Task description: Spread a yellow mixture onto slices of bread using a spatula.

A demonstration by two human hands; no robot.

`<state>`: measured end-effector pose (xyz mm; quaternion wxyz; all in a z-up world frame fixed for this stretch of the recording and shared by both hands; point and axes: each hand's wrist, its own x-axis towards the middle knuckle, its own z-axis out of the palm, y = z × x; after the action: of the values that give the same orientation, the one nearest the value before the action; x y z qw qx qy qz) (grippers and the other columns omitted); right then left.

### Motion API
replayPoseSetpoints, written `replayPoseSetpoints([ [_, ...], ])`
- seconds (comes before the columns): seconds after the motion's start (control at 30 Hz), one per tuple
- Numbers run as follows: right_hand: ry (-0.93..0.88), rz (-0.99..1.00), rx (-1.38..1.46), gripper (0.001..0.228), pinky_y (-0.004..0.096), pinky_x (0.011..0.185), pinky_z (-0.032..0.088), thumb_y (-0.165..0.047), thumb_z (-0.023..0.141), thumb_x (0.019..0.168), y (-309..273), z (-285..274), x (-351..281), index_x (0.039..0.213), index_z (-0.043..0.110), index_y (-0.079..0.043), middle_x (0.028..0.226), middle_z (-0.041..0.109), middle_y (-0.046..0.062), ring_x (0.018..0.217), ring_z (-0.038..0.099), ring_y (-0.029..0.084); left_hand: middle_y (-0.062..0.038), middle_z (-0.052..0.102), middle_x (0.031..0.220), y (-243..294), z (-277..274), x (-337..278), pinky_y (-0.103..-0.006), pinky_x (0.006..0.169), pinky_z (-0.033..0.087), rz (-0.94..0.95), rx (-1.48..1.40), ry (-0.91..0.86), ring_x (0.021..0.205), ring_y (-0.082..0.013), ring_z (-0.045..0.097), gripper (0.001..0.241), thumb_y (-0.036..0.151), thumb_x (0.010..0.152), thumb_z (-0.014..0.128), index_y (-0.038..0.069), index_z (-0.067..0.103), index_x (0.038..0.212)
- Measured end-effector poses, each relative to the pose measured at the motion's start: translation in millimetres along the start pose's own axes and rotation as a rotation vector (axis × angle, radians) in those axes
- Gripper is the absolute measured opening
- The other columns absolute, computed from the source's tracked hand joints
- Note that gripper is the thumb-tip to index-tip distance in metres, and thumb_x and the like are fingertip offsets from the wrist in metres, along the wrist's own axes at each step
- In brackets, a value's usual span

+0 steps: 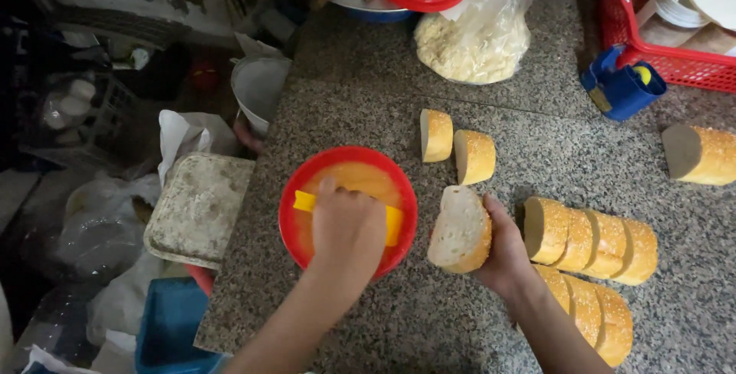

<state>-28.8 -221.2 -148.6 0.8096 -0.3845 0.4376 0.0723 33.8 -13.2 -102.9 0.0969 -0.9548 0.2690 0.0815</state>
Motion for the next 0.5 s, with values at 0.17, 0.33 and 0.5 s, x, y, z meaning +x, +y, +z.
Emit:
replayPoseSetpoints([
  [0.17, -0.008, -0.009, 0.035, 0.071, 0.060, 0.110, 0.042, -0.064, 0.049, 0.093, 0.4, -2.3, -2.7, 0.137, 0.061, -0.010, 0.137, 0.062, 0.022, 0.127, 0.059, 0.043, -0.003, 0.071, 0.072, -25.6, -19.4, -7.2, -0.0425, 0.098, 0.038, -0.057, -0.115, -0.069, 0.074, -0.0217, 0.068, 0.027, 0.024, 0.099, 0.058, 0.018, 0.074, 0.077],
  [0.33, -0.024, -0.046, 0.055, 0.072, 0.061, 0.116, 0.036, -0.060, 0.042, 0.096, -3.7, 9.7, -15.1, 0.147, 0.054, -0.010, 0.149, 0.055, 0.023, 0.139, 0.050, 0.045, -0.003, 0.074, 0.078, -46.6, -44.3, -24.3, -0.0388, 0.098, 0.040, -0.103, -0.347, -0.046, 0.080, -0.0228, 0.072, 0.029, 0.034, 0.101, 0.059, 0.017, 0.077, 0.085],
  [0.5, -0.003, -0.088, 0.081, 0.070, 0.057, 0.112, 0.041, -0.062, 0.043, 0.099, -3.4, 3.1, -6.4, 0.142, 0.058, -0.010, 0.139, 0.061, 0.021, 0.127, 0.058, 0.042, -0.004, 0.076, 0.081, -55.9, -40.7, -29.4, -0.0385, 0.099, 0.045, -0.157, -0.354, 0.040, 0.082, -0.0240, 0.074, 0.034, 0.039, 0.099, 0.054, 0.018, 0.080, 0.096],
])
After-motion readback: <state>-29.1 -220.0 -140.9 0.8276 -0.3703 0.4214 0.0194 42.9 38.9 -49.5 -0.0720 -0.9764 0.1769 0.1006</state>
